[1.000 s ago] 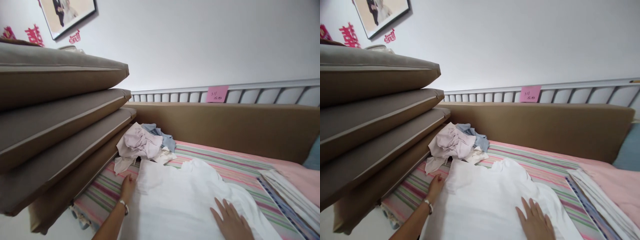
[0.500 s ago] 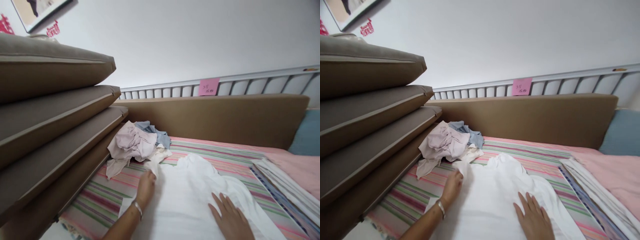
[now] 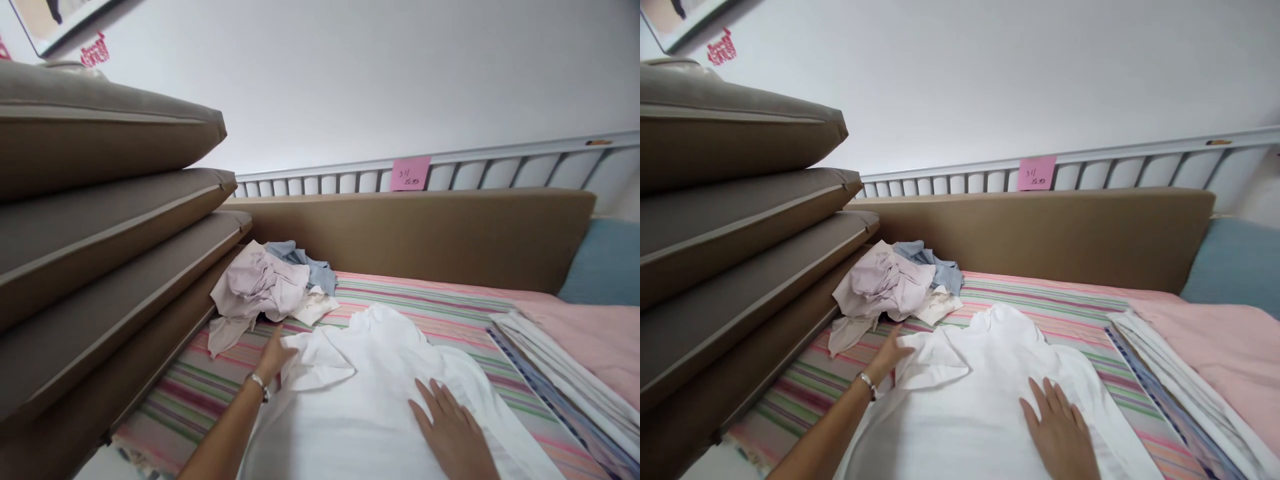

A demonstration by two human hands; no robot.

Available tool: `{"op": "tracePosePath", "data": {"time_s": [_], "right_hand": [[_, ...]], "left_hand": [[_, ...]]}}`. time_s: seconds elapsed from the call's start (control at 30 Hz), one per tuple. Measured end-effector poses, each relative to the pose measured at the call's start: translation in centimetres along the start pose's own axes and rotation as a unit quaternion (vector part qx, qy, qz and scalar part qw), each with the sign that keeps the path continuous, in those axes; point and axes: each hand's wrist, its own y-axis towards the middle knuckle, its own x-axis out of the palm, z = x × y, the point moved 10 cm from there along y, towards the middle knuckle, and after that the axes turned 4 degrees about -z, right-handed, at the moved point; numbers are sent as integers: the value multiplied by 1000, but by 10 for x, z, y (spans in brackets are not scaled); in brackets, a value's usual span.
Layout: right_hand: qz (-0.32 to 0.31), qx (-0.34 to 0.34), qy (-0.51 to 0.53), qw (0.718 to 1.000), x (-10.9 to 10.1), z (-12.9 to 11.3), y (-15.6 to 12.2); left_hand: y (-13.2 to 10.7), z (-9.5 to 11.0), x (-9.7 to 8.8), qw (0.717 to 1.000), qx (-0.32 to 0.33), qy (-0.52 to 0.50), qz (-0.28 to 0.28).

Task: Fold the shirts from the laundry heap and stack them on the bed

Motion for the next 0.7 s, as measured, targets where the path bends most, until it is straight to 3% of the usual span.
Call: {"op": "tracePosePath", "data": {"time_s": [0.1, 0.3, 0.37, 0.7], "right_hand": [[12, 11, -11, 1000, -2, 0, 1], [27, 14, -12, 999, -5, -2, 1], [18, 14, -5, 1000, -5, -1, 1], [-5, 3, 15, 1000, -12, -5, -1]], "left_hand": [[10, -24, -3, 999, -47, -10, -21], [-6, -67, -70, 994, -81, 56, 53], [-19, -76, -83, 990, -90, 87, 58], [-53, -75, -90, 972, -111, 201, 56]]}}
